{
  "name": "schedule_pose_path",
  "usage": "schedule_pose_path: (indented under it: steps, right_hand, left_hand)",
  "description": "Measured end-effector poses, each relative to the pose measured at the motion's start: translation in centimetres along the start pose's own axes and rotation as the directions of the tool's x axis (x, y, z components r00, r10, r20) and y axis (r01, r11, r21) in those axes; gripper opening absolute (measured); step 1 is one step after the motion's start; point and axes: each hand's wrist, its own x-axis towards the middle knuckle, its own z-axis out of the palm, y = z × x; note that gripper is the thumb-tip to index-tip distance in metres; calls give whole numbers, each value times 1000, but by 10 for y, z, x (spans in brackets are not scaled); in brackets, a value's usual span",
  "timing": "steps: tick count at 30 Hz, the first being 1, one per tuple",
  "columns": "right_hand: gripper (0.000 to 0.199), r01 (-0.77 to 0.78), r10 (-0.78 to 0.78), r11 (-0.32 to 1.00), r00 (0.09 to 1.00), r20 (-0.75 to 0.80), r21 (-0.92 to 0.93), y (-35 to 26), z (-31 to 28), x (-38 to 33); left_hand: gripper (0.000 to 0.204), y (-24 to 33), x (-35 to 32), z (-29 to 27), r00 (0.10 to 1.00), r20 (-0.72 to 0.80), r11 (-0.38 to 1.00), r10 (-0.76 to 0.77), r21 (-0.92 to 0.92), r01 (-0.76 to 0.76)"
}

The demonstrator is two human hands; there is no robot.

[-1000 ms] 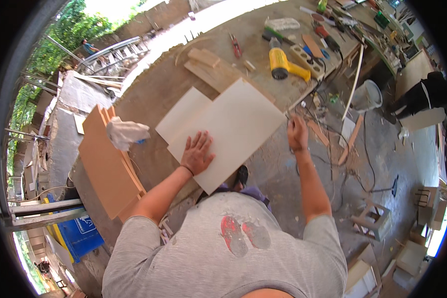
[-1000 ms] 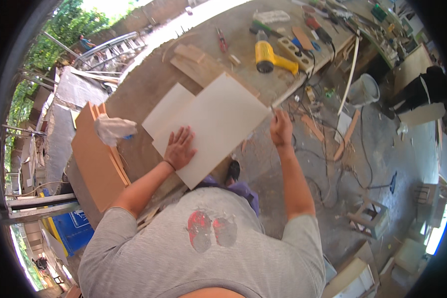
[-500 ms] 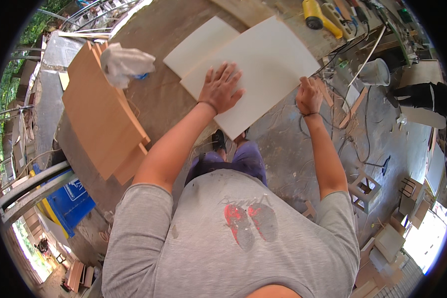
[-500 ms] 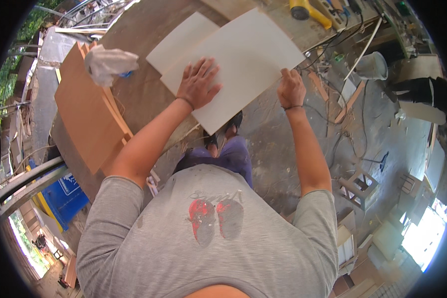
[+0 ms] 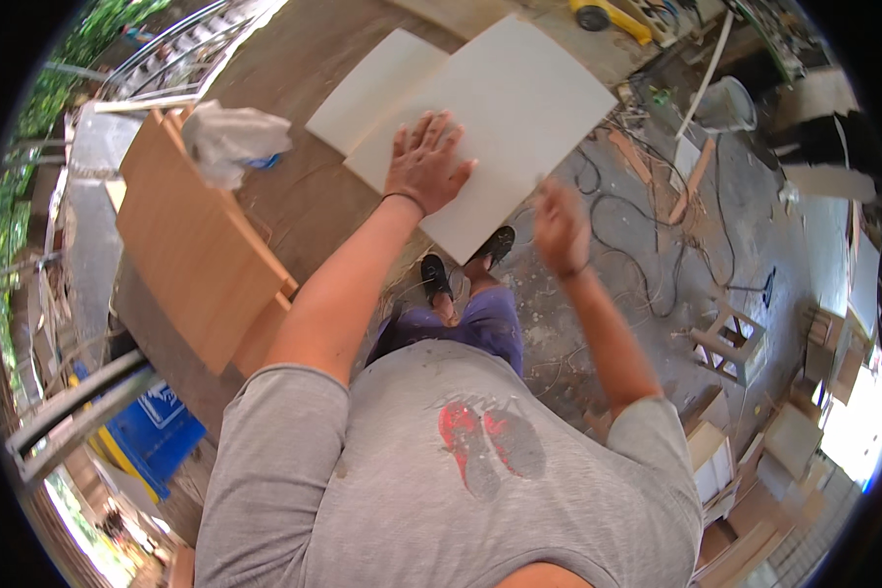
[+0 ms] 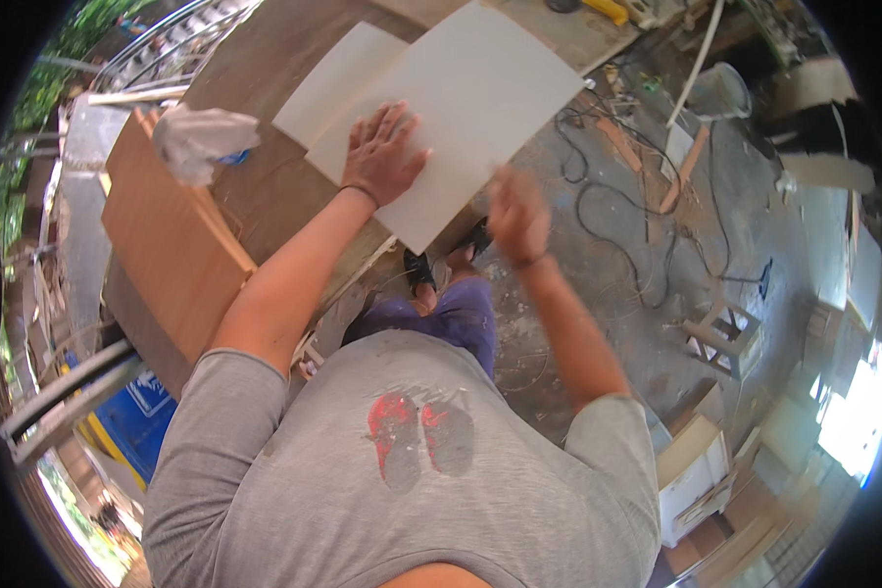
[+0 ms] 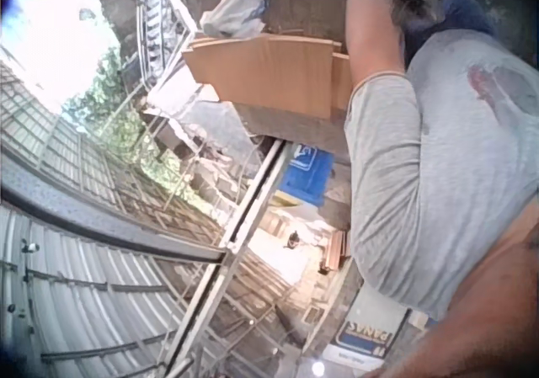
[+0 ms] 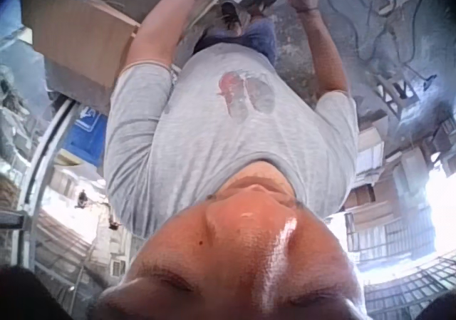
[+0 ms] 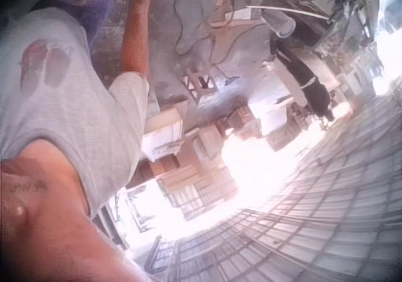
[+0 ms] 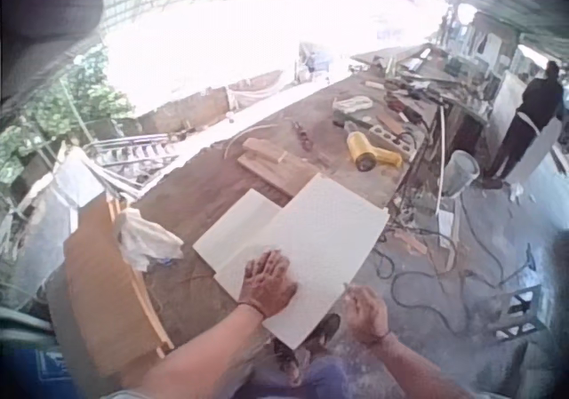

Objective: The person wipes down a white panel with a damp cloth, handles several wood panels on a workbench, and uses a pencil to mark a curved line on the white panel.

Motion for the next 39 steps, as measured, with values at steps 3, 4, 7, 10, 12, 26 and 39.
schedule_pose_path:
  steps: [3, 4, 7, 10, 12, 26, 39]
  right_hand:
    - [29, -117, 114, 963, 993, -28, -244, 91, -34, 76]
    - [31, -110, 99, 946, 994, -49, -304, 115, -40, 97]
    - [33, -172, 146, 922, 984, -99, -348, 153, -39, 136]
    - [34, -150, 153, 883, 988, -28, -445, 147, -33, 147]
    - [33, -162, 168, 884, 985, -25, -438, 131, -33, 145]
    - [25, 144, -149, 988, 839, 524, 51, -97, 32, -95]
    - [32, -87, 128, 802, 991, 28, -590, 156, -38, 154]
  left_hand:
    - [56, 0, 2, 5, 999, -35, 999, 35, 1, -35]
    - [56, 2, 4, 4, 997, -43, 998, 63, -7, -63]
    - [56, 4, 5, 2, 999, -14, 999, 34, 18, -34]
    - [56, 1, 2, 1, 999, -15, 999, 35, 15, -35]
    - [56, 2, 4, 0, 999, -11, 999, 38, 9, -38]
    - [59, -1, 4, 9, 999, -43, 999, 33, -35, -34]
    - [57, 2, 5, 5, 999, -40, 999, 38, -6, -38]
